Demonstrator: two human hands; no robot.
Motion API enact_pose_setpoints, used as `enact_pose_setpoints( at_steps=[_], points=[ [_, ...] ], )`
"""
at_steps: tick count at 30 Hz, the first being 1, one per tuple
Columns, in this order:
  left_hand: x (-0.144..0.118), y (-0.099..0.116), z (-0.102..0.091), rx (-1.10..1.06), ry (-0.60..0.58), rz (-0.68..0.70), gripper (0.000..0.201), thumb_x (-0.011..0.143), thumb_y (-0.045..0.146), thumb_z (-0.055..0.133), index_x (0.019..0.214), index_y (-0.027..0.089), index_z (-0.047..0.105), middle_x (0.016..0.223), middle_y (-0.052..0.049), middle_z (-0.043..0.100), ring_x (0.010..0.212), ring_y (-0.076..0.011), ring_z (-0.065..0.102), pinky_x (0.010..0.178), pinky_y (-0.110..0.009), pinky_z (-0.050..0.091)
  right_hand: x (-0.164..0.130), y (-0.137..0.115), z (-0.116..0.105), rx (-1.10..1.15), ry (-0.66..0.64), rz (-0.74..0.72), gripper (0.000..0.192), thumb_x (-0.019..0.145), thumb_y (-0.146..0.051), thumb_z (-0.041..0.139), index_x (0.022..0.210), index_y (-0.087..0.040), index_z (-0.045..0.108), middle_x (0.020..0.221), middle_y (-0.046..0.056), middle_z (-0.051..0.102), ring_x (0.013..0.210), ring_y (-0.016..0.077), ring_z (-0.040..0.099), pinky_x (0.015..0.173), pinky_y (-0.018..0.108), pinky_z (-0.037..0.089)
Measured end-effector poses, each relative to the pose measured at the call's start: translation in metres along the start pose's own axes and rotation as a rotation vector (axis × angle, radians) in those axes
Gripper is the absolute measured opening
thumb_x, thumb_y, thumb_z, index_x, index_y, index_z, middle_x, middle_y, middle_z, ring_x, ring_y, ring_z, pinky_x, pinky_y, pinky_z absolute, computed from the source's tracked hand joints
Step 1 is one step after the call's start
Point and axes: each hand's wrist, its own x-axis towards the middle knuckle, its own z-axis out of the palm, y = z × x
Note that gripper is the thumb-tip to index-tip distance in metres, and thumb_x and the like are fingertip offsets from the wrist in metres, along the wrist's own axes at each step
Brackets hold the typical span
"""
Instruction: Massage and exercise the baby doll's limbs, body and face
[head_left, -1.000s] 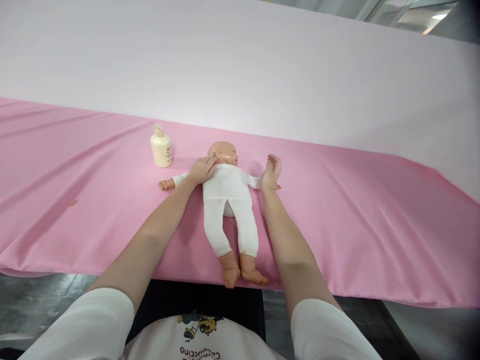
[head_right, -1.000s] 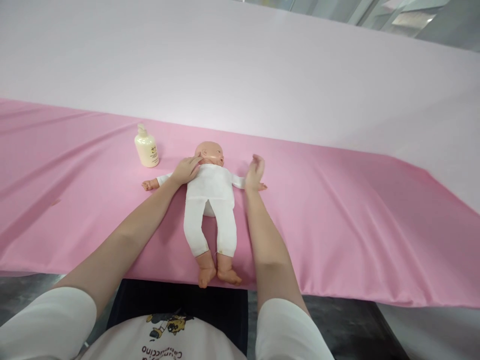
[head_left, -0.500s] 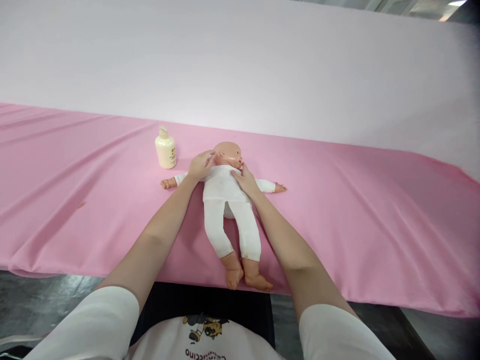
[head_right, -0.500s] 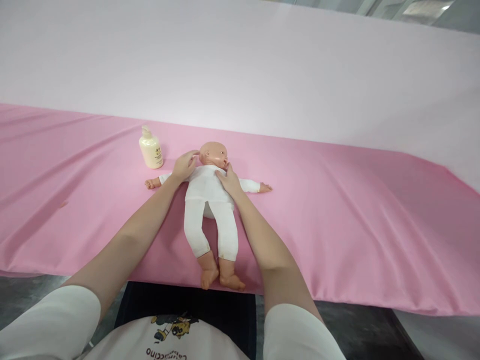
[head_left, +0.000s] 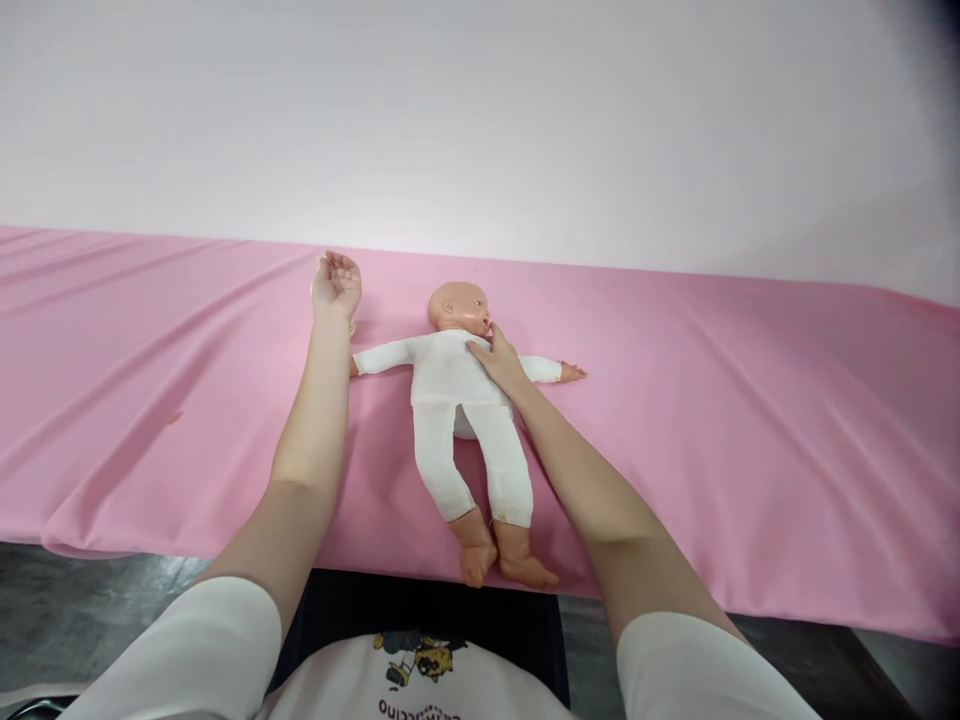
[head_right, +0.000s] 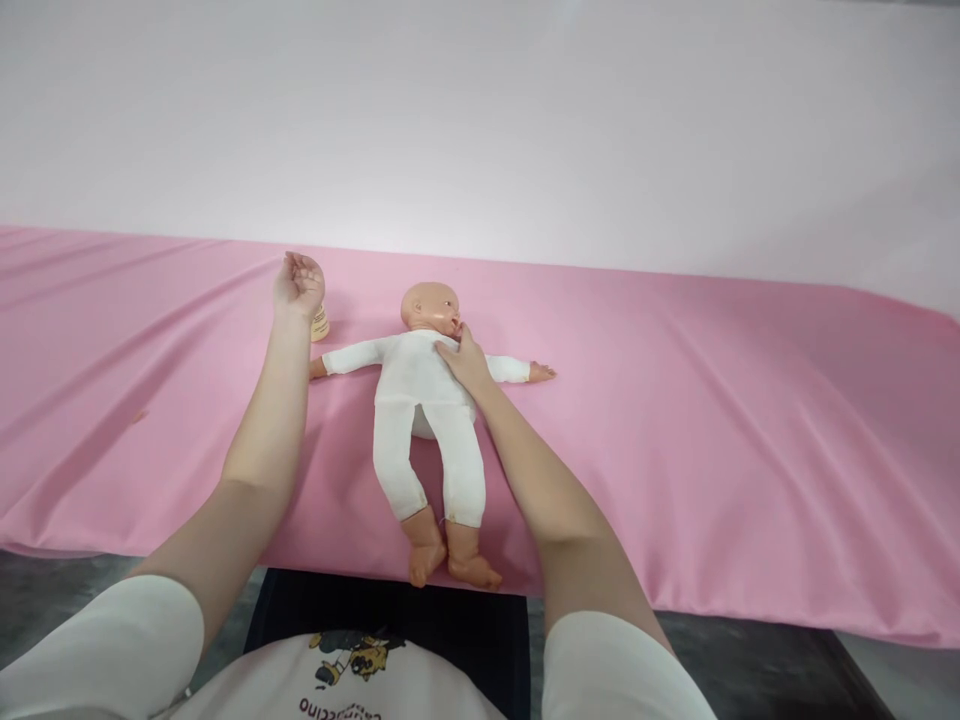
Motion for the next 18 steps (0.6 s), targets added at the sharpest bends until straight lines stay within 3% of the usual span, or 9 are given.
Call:
enact_pose_setpoints(
  at_steps=[3, 6, 10, 14, 18],
  points=[
    [0.008, -0.006, -0.002, 0.021, 0.021, 0.012, 0.033, 0.109, 0.021, 0.04, 0.088, 0.021, 0.065, 0.071, 0.001, 0.067, 0.082, -0.0055, 0.072, 0.088, -0.013, 0.058, 0.0, 0.0, 0.0, 0.002, 0.005, 0.007, 0.073, 0.082, -0.054, 0.064, 0.143, -0.017, 0.049, 0.135, 0.018, 0.065, 0.128, 0.0365, 0.061, 0.118, 0.059, 0.043],
    [0.007, -0.009, -0.001, 0.002, 0.021, 0.038, 0.039, 0.11, 0.024, 0.04, 0.077, 0.02, 0.06, 0.068, 0.001, 0.065, 0.071, -0.0045, 0.068, 0.082, -0.012, 0.059, 0.0, -0.001, 0.001, 0.023, 0.017, 0.008, 0.072, 0.08, -0.053, 0.066, 0.141, -0.017, 0.05, 0.135, 0.018, 0.065, 0.128, 0.0359, 0.061, 0.118, 0.058, 0.043],
    [-0.005, -0.008, 0.006, -0.03, 0.019, 0.028, 0.042, 0.112, 0.034, 0.033, 0.086, 0.018, 0.062, 0.083, -0.003, 0.069, 0.087, -0.0073, 0.072, 0.091, -0.016, 0.06, 0.001, -0.002, 0.001, 0.055, 0.025, 0.022, 0.078, 0.076, -0.051, 0.068, 0.144, -0.017, 0.048, 0.138, 0.017, 0.064, 0.128, 0.0346, 0.061, 0.118, 0.057, 0.044],
    [-0.021, -0.024, 0.015, 0.16, -0.159, 0.035, 0.061, 0.111, 0.05, 0.015, 0.111, 0.014, 0.064, 0.107, -0.012, 0.071, 0.116, -0.0155, 0.071, 0.101, -0.027, 0.059, 0.001, -0.005, 0.002, 0.057, 0.029, 0.0, 0.079, 0.075, -0.045, 0.069, 0.145, -0.015, 0.047, 0.137, 0.018, 0.064, 0.128, 0.0342, 0.061, 0.118, 0.056, 0.044],
    [-0.036, -0.08, 0.014, 0.658, -0.445, 0.079, 0.065, 0.11, 0.053, 0.008, 0.135, 0.017, 0.056, 0.135, -0.014, 0.067, 0.131, -0.0217, 0.066, 0.109, -0.041, 0.055, 0.003, -0.007, 0.004, 0.031, 0.027, -0.027, 0.077, 0.075, -0.04, 0.068, 0.145, -0.014, 0.048, 0.132, 0.018, 0.067, 0.124, 0.0344, 0.063, 0.116, 0.055, 0.047]
  ],
)
